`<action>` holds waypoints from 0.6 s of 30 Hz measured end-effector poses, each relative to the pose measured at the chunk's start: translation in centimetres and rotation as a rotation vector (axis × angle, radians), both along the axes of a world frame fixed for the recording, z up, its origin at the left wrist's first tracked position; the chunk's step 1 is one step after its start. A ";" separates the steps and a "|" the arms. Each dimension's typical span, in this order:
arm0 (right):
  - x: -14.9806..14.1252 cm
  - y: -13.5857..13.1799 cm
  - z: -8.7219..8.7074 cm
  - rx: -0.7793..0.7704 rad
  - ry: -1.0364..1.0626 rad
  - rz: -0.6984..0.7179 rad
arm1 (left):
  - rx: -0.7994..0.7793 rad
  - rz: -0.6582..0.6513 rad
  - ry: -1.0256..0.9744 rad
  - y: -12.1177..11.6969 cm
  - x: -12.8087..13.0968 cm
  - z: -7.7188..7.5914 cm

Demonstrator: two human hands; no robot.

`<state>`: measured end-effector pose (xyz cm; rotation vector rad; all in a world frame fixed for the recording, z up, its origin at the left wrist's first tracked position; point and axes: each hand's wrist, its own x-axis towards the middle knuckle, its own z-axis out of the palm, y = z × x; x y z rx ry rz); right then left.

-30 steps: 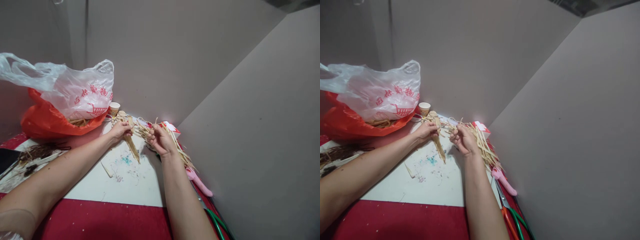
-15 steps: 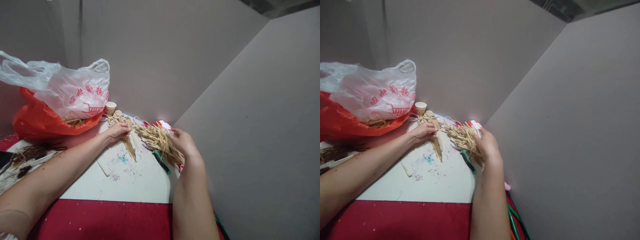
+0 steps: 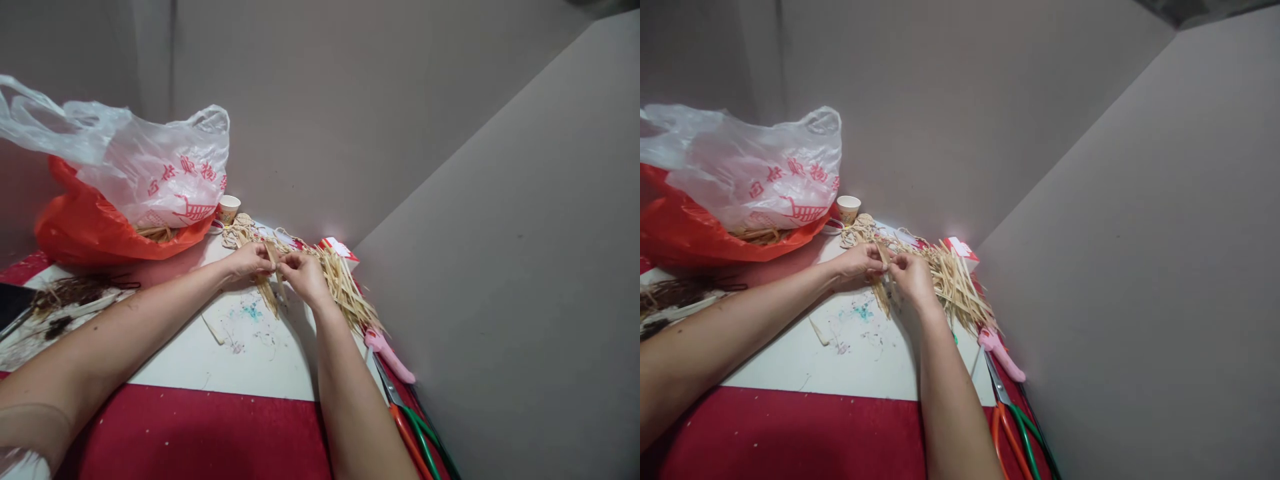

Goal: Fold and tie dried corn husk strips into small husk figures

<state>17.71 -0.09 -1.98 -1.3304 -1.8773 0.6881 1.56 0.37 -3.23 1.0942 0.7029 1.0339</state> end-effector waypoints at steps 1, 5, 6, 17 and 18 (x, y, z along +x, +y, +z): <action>0.0 0.0 0.0 0.000 0.012 -0.001 | -0.003 0.007 0.000 0.0 0.1 0.0; 0.1 -0.2 0.3 -0.011 0.033 0.009 | 0.007 0.033 0.006 -0.1 0.1 0.1; 0.1 -0.2 0.3 -0.017 0.038 0.008 | 0.015 0.035 0.012 -0.2 0.1 0.2; 0.1 -0.1 0.0 0.039 -0.161 -0.006 | 0.085 0.042 0.104 -0.5 0.3 0.2; -0.1 -0.3 0.2 0.063 -0.212 -0.021 | 0.080 0.044 0.107 -0.5 0.3 0.2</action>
